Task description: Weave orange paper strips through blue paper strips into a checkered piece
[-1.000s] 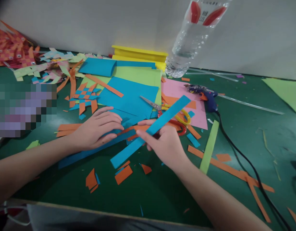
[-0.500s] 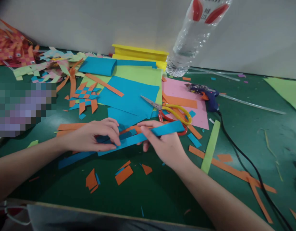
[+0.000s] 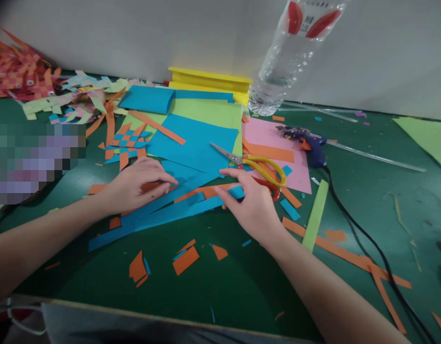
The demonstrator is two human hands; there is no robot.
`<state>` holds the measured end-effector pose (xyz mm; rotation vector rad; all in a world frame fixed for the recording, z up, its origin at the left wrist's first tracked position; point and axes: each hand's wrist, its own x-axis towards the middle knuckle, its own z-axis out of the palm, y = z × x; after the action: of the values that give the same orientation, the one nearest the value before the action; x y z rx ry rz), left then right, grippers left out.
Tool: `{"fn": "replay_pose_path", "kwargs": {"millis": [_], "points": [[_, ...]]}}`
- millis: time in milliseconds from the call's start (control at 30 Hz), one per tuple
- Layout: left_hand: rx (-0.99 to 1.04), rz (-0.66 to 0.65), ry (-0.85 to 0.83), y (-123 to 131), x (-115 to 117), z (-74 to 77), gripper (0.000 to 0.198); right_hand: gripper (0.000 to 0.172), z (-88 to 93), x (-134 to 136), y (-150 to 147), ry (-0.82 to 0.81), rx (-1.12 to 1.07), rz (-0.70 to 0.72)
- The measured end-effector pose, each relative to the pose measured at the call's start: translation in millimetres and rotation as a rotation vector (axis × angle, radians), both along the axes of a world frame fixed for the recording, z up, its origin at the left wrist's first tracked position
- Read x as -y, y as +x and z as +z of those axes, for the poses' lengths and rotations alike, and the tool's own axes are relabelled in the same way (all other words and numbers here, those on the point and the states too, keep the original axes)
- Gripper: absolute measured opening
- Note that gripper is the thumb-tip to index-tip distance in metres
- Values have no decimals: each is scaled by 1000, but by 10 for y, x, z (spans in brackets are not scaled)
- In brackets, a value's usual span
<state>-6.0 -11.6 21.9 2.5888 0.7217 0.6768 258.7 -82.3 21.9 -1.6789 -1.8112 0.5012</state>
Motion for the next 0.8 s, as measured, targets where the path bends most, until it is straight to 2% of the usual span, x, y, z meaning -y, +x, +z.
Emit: {"fn": "replay_pose_path", "kwargs": {"millis": [100, 200, 267, 367, 467, 800], "points": [[-106, 45, 206, 18, 2, -57, 21, 36, -27, 25, -32, 170, 203, 85], [-178, 50, 299, 29, 17, -85, 31, 36, -40, 11, -27, 324, 352, 140], [-220, 50, 336, 36, 28, -94, 38, 35, -46, -8, -16, 337, 388, 170], [-261, 35, 391, 40, 32, -108, 37, 34, -65, -25, -6, 315, 395, 230], [-238, 9, 341, 40, 22, -122, 33, 35, -92, -27, -5, 298, 397, 271], [-149, -59, 88, 50, 43, -87, 22, 37, -131, -42, 20, 207, 360, 280]]}}
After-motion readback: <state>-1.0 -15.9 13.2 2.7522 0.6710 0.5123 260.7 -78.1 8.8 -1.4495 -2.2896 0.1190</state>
